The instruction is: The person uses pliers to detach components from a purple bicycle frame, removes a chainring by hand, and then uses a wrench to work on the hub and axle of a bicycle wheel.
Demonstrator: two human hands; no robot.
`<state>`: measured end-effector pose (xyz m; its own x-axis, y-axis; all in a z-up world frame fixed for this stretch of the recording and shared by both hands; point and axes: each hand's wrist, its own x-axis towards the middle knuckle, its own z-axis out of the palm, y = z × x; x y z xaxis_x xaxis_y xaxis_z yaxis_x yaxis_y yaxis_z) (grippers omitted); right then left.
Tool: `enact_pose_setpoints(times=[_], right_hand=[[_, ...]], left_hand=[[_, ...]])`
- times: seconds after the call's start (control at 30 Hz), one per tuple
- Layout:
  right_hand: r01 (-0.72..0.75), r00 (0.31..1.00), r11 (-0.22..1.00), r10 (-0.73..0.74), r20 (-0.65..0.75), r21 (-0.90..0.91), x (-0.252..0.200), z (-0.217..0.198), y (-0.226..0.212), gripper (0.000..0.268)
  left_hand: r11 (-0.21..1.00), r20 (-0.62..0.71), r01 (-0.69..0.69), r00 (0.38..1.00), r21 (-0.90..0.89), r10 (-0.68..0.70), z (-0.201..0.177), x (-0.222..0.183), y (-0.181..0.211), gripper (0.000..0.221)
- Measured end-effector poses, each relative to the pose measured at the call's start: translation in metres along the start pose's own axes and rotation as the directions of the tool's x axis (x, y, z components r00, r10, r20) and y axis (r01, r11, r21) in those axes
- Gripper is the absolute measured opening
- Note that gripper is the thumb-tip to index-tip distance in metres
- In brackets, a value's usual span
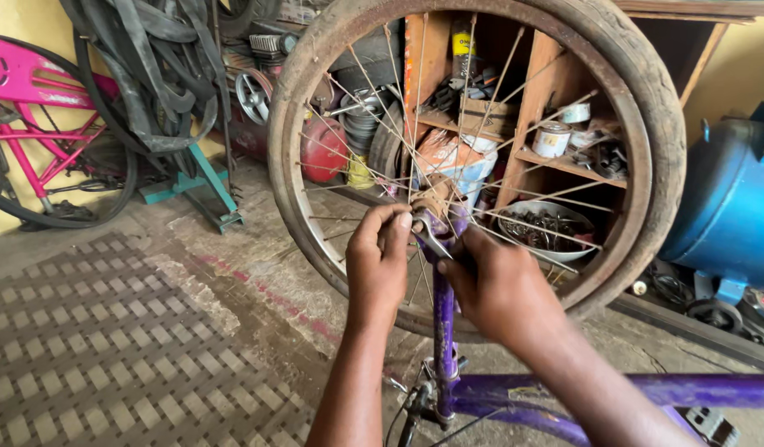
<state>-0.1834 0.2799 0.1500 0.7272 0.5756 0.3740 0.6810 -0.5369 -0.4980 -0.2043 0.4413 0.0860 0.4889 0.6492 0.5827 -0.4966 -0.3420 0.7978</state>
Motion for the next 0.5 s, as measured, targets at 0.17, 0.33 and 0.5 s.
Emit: enact_pose_setpoints(times=[0.17, 0.33, 0.5], right_hand=[[0.185, 0.978, 0.983, -0.182, -0.096, 0.016, 0.005, 0.007, 0.013, 0.023], [0.145, 0.989, 0.969, -0.141, -0.034, 0.2, 0.009, 0.019, 0.036, 0.03], [-0.352, 0.844, 0.845, 0.101, 0.527, 0.402, 0.001, 0.014, 0.084, 0.054]], left_hand=[[0.945, 0.037, 0.125, 0.992, -0.304, -0.119, 0.008, -0.007, -0.012, 0.029], [0.815, 0.106, 0.362, 0.929, -0.452, -0.354, 0.015, -0.012, -0.015, 0.033], [0.866, 0.031, 0.229, 0.97, -0.444, -0.24, 0.021, -0.014, -0.024, 0.036]])
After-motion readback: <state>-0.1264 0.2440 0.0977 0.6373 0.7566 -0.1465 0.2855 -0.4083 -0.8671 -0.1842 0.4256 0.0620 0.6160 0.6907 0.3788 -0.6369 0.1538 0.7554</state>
